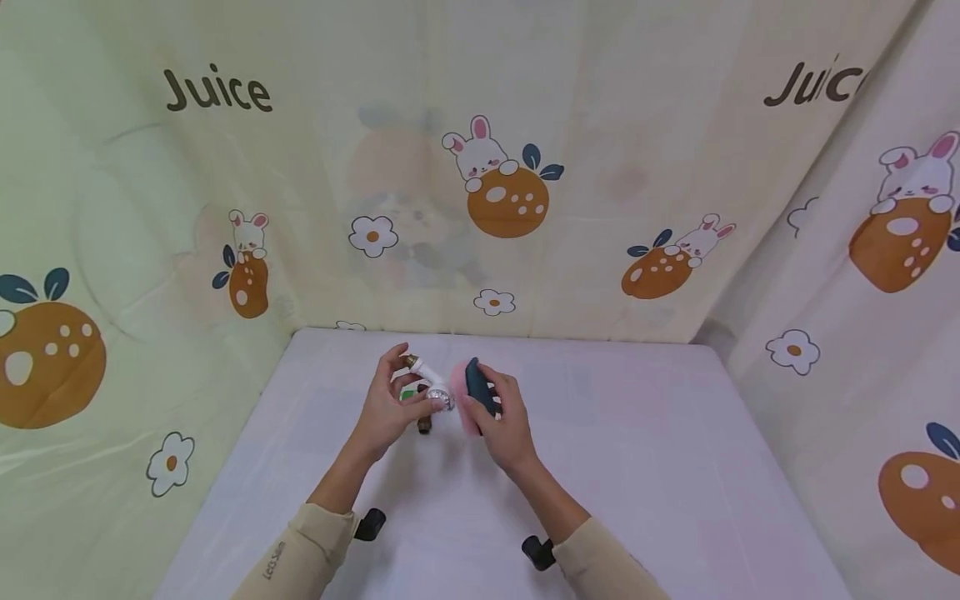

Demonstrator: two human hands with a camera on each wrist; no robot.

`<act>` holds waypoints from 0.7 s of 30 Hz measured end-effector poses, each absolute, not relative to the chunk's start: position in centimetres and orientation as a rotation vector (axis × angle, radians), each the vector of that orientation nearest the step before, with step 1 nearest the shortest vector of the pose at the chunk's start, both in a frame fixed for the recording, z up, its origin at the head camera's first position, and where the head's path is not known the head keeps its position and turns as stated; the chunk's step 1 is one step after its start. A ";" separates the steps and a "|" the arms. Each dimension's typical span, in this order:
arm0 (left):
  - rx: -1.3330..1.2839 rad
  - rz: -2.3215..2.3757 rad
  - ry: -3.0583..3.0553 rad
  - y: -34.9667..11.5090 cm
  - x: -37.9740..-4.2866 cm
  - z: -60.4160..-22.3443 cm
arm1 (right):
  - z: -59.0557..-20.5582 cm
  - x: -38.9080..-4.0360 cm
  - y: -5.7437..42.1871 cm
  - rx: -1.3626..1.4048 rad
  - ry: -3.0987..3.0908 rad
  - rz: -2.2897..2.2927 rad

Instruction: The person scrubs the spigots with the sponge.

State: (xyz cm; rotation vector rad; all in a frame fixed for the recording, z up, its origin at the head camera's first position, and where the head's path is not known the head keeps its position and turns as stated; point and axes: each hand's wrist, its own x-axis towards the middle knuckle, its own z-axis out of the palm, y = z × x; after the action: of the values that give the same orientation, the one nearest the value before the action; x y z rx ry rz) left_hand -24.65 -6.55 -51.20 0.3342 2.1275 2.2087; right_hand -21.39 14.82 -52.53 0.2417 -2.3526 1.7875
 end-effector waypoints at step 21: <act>0.337 2.331 1.957 -6.6 -24.3 -50.5 | -52.4 -21.3 14.4 0.366 -2.459 1.466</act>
State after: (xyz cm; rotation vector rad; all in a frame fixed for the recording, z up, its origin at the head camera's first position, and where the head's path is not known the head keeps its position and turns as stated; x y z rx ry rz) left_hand -24.35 -6.57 -50.53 0.3374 1.9566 2.3311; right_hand -21.31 14.42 -52.37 0.3661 -2.4591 1.4655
